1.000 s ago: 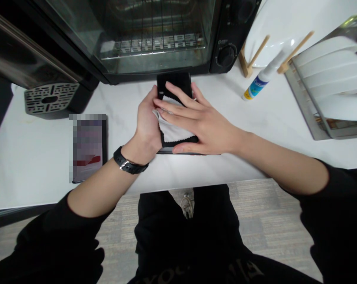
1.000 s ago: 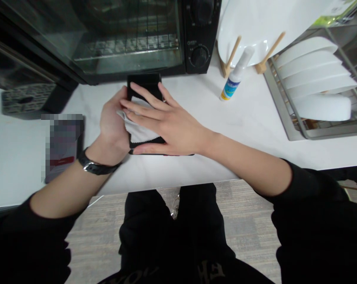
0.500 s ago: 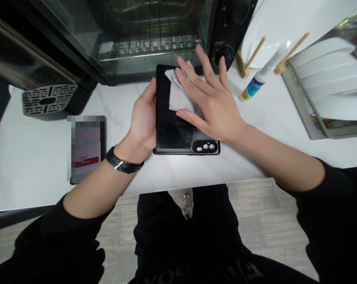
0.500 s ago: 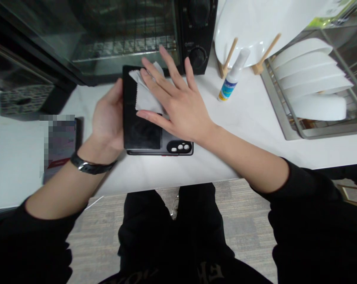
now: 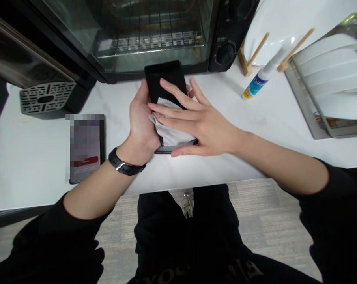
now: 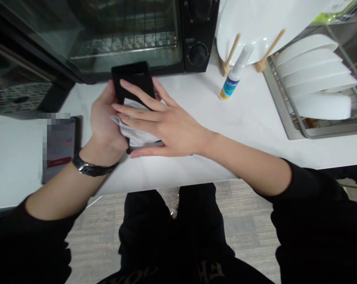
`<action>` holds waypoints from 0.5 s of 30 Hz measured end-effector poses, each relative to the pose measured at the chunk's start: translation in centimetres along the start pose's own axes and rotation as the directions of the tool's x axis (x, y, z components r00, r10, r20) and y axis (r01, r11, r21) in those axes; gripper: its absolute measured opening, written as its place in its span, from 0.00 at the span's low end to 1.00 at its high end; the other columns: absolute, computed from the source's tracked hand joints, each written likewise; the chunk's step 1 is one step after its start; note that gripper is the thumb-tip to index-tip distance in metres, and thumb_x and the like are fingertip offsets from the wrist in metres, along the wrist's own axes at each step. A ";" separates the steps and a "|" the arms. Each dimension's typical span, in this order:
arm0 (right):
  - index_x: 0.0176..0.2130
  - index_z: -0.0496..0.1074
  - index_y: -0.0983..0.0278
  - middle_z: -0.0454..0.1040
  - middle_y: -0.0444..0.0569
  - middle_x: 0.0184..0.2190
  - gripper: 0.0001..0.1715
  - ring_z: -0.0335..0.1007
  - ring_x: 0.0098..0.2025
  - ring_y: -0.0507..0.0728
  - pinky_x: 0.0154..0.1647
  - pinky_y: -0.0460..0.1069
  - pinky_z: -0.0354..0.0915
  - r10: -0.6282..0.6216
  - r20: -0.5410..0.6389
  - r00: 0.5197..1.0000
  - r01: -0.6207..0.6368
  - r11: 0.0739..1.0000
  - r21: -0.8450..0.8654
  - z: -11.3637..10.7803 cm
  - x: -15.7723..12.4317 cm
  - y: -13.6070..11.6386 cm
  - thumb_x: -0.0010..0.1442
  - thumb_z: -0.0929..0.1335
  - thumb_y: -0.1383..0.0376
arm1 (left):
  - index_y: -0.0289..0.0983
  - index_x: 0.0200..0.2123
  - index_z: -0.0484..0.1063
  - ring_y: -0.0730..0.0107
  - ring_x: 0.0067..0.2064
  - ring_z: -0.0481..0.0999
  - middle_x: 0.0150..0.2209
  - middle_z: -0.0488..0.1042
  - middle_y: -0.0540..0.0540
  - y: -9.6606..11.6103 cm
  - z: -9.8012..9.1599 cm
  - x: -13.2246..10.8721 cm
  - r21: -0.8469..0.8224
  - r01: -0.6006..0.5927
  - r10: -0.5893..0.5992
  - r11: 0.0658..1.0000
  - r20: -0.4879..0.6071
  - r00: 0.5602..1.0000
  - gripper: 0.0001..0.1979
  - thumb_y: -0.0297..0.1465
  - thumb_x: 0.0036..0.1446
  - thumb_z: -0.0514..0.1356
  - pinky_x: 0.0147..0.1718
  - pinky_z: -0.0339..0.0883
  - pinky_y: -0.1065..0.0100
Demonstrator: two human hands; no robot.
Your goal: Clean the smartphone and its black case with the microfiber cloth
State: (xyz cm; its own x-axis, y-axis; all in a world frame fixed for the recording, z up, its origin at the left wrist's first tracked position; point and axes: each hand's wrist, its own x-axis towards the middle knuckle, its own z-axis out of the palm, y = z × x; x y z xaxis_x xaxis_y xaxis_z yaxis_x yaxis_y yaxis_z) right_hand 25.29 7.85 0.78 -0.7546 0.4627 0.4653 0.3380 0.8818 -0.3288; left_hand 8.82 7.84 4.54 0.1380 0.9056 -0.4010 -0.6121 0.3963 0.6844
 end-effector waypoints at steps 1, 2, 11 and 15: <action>0.73 0.64 0.49 0.65 0.43 0.75 0.41 0.40 0.83 0.70 0.81 0.79 0.27 -0.018 0.012 1.000 0.018 1.000 -0.006 -0.1 0.0 -0.2 0.70 0.64 0.36 | 0.38 0.71 0.65 0.61 0.78 0.58 0.65 0.78 0.47 0.4 -0.1 0.0 0.016 -0.029 0.028 0.999 0.031 0.999 0.28 0.43 0.79 0.44 0.76 0.53 0.63; 0.72 0.64 0.49 0.65 0.42 0.75 0.40 0.41 0.83 0.69 0.81 0.78 0.27 -0.024 0.014 1.000 0.024 1.000 -0.017 -0.2 0.0 -0.3 0.70 0.63 0.37 | 0.40 0.72 0.65 0.64 0.79 0.57 0.65 0.78 0.49 0.7 -0.2 0.0 0.034 -0.064 0.062 0.997 0.059 0.996 0.28 0.43 0.79 0.41 0.77 0.52 0.64; 0.73 0.63 0.48 0.59 0.41 0.77 0.43 0.34 0.84 0.70 0.82 0.75 0.22 0.217 -0.213 0.953 -0.235 0.970 -0.062 -0.9 -0.4 1.4 0.68 0.63 0.35 | 0.35 0.72 0.62 0.61 0.78 0.58 0.66 0.78 0.47 0.7 -0.4 0.7 0.030 -0.121 0.115 0.992 0.158 0.981 0.27 0.40 0.81 0.40 0.78 0.49 0.57; 0.73 0.62 0.47 0.57 0.42 0.78 0.43 0.32 0.84 0.69 0.83 0.73 0.22 0.306 -0.262 0.915 -0.329 0.943 -0.051 -0.8 -0.5 1.9 0.68 0.64 0.35 | 0.34 0.72 0.63 0.57 0.77 0.61 0.65 0.78 0.45 -0.8 0.3 0.2 0.017 0.028 -0.031 0.999 0.174 0.984 0.26 0.38 0.80 0.44 0.78 0.51 0.55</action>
State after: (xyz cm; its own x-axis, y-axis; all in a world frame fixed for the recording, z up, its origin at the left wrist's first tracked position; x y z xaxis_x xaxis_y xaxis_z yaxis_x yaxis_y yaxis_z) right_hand 26.75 9.38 0.57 -0.4401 0.7169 0.5406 0.5961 0.6836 -0.4211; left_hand 9.58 7.74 4.09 0.2904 0.9054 -0.3096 -0.5945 0.4243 0.6830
